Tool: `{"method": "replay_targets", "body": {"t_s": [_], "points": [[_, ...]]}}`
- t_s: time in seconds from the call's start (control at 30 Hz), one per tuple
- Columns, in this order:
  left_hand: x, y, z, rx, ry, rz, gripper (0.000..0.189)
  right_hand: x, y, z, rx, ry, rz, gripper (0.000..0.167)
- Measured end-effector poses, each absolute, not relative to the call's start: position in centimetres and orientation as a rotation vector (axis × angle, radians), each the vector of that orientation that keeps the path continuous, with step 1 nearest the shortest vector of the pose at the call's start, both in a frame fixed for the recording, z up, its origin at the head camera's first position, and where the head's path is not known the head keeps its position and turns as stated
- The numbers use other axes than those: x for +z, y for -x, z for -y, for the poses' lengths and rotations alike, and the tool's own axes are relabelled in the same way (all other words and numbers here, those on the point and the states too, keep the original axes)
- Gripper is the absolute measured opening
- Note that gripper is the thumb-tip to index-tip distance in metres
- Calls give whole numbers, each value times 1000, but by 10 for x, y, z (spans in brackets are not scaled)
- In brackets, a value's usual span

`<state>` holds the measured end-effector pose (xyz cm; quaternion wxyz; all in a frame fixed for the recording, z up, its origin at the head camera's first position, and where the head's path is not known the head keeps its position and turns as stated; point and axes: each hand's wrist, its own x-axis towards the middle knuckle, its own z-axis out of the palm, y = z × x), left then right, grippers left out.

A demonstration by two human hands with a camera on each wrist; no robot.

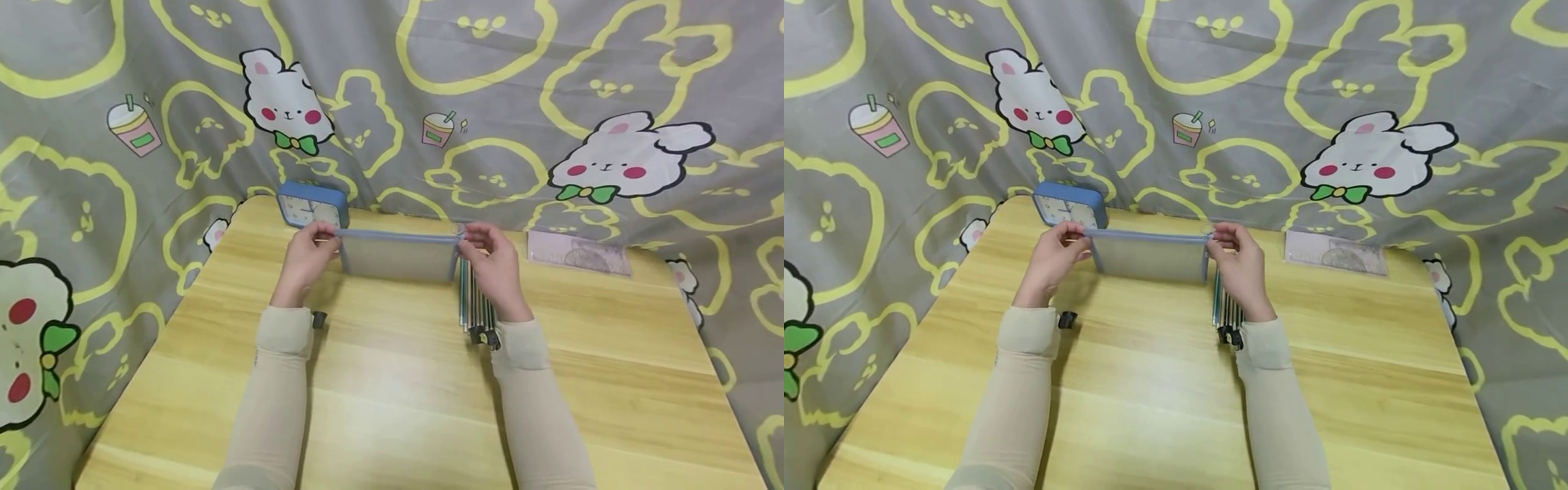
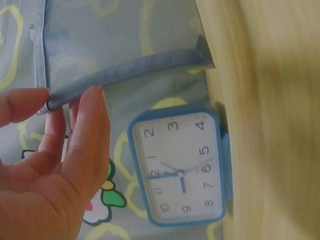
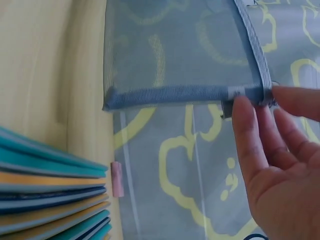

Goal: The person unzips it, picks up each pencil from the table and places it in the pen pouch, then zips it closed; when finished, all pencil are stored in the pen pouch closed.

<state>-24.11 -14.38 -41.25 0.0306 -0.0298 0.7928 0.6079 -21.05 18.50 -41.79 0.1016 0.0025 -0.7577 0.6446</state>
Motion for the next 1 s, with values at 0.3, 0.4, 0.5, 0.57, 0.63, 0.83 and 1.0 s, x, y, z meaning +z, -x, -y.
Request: {"method": "replay_targets", "body": {"t_s": [0.3,0.4,0.5,0.57,0.63,0.83,1.0], "points": [[-411,242,143,1554,-1,-2647,26,-424,212,-196,1894,-63,2318,42],[-411,241,143,1440,-18,-2703,28,-426,213,-197,1918,-84,2324,42],[-411,240,144,1344,-40,-2741,32,-427,213,-196,1930,-90,2334,42],[-409,238,143,1286,-65,-2779,35,-428,214,-195,1930,-89,2348,42],[-406,234,141,1220,-96,-2866,38,-428,214,-194,1940,-89,2356,44],[-394,216,112,1134,-303,-3220,40,-431,214,-193,1960,-101,2373,44],[-393,209,78,1141,-571,-3253,32,-435,213,-189,1980,-151,2371,42]]}}
